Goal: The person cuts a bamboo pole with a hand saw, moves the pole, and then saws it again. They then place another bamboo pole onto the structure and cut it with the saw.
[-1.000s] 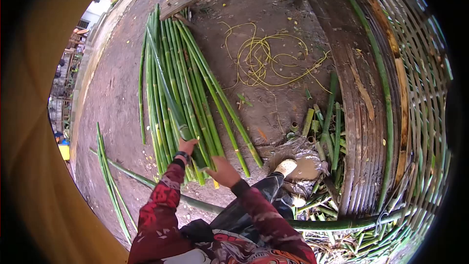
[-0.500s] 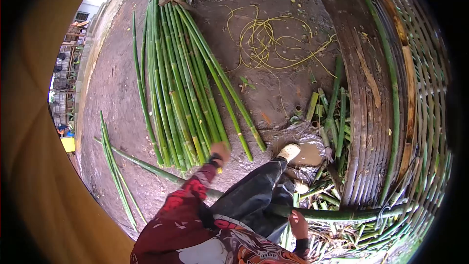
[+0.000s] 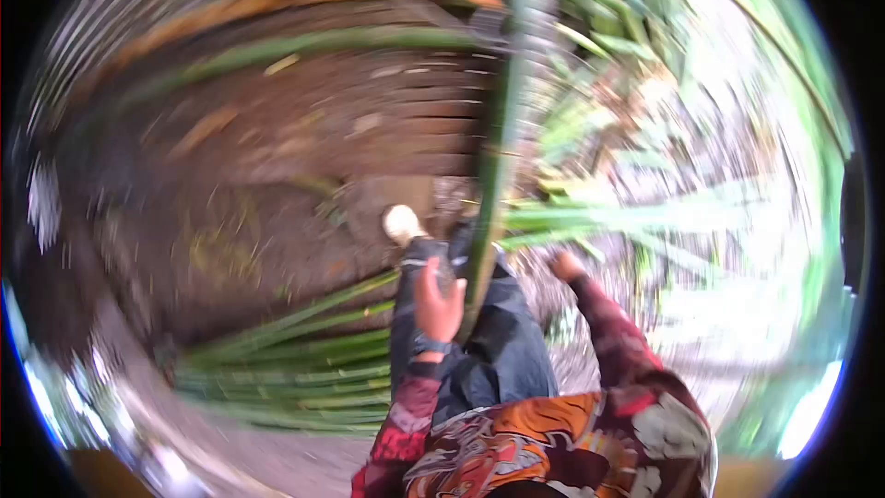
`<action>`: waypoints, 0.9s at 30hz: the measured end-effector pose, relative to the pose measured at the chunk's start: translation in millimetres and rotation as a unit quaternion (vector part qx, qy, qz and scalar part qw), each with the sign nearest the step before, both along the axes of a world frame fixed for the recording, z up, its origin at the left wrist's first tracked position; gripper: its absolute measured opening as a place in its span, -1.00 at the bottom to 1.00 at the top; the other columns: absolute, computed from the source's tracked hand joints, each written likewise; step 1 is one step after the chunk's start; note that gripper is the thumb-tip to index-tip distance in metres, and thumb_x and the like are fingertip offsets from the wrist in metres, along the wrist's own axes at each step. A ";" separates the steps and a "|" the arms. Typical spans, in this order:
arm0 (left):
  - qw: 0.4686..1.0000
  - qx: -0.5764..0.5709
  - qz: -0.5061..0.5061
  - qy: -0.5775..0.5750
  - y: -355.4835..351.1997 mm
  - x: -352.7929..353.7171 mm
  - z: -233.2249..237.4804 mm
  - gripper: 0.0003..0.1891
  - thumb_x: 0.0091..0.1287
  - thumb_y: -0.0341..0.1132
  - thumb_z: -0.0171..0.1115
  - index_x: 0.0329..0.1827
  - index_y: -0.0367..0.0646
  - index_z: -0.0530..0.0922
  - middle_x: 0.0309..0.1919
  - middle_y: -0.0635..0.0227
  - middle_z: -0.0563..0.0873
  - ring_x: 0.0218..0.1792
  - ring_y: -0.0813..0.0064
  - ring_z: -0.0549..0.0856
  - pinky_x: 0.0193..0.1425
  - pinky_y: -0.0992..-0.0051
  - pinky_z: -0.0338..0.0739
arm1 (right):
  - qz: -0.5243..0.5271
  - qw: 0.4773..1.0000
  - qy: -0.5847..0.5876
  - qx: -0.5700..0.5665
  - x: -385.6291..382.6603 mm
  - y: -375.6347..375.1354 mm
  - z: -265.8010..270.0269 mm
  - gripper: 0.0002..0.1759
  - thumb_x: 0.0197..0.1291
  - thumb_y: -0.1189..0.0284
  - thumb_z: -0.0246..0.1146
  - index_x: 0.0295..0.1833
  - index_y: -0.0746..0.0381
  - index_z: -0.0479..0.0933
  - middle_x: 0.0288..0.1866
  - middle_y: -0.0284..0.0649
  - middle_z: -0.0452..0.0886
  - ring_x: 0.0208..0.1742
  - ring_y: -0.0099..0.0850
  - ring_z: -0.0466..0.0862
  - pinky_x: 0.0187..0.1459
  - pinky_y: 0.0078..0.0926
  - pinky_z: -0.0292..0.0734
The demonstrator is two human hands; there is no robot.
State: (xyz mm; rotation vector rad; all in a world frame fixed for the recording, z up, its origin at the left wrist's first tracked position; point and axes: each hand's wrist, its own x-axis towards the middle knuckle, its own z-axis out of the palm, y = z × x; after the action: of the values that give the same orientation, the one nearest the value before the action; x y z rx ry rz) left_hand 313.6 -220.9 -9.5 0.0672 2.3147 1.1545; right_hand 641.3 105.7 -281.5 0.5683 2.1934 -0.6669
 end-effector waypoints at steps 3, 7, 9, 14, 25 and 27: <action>0.990 -0.061 -0.080 -0.102 18.8 13.1 -13.3 -0.19 0.41 -0.21 0.40 0.66 -0.23 0.22 0.45 -0.12 0.48 0.43 -0.09 0.51 0.55 0.11 0.39 | -0.263 0.965 0.002 0.007 -72.0 -14.0 10.1 -0.57 0.37 0.09 0.19 -0.05 0.20 0.79 -0.09 0.14 0.79 -0.04 0.09 0.79 0.09 -0.01 0.68; 0.976 -0.106 -0.160 -0.104 40.6 19.9 -20.4 -0.20 0.47 -0.20 0.33 0.68 -0.29 0.19 0.54 -0.19 0.40 0.53 -0.17 0.41 0.58 0.06 0.32 | -0.387 0.921 0.017 -0.041 -94.8 -8.2 -67.4 -0.56 0.38 0.08 0.20 -0.04 0.21 0.79 -0.24 0.06 0.80 -0.12 0.02 0.82 0.06 -0.03 0.69; 0.971 -0.128 -0.171 -0.104 43.6 18.7 -20.7 -0.21 0.46 -0.23 0.33 0.68 -0.31 0.20 0.54 -0.20 0.40 0.52 -0.16 0.42 0.56 0.10 0.34 | -0.435 0.900 0.030 -0.018 -106.4 -6.5 -99.7 -0.57 0.36 0.10 0.22 -0.05 0.24 0.77 -0.30 0.02 0.80 -0.16 0.00 0.83 0.01 -0.07 0.71; 0.966 -0.160 -0.148 -0.136 31.9 22.4 -21.5 -0.22 0.47 -0.32 0.32 0.67 -0.41 0.19 0.57 -0.14 0.39 0.37 0.02 0.56 0.28 0.25 0.58 | -0.264 0.961 -0.007 0.083 -43.1 -31.9 -220.2 -0.58 0.36 0.11 0.26 -0.04 0.27 0.73 -0.23 0.01 0.82 -0.11 -0.04 0.84 -0.02 -0.11 0.73; 0.943 -0.252 -0.122 -0.178 49.1 17.6 -1.7 -0.35 0.53 -0.35 0.31 0.59 -0.40 0.27 0.24 0.18 0.65 0.17 0.43 0.62 0.33 0.42 0.47 | -0.851 0.498 -0.145 -0.077 -52.5 -65.7 -320.9 -0.32 0.23 -0.20 0.48 0.02 0.25 0.64 -0.41 -0.23 0.52 -0.49 -0.28 0.47 -0.33 -0.13 0.61; 0.939 -0.250 -0.118 -0.203 57.9 15.8 2.8 -0.35 0.54 -0.32 0.33 0.58 -0.39 0.28 0.25 0.18 0.64 0.19 0.42 0.63 0.35 0.43 0.46 | -0.866 0.479 -0.121 -0.079 -41.2 -73.9 -326.9 -0.26 0.20 -0.12 0.51 0.15 0.32 0.60 -0.15 -0.07 0.64 -0.21 -0.14 0.64 -0.15 0.03 0.68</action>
State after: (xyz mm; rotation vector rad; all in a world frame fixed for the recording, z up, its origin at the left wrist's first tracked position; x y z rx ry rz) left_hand 329.4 -163.0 -6.7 -0.0735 2.0824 0.3904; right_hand 600.1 31.8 -608.4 2.5514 0.4559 -1.4845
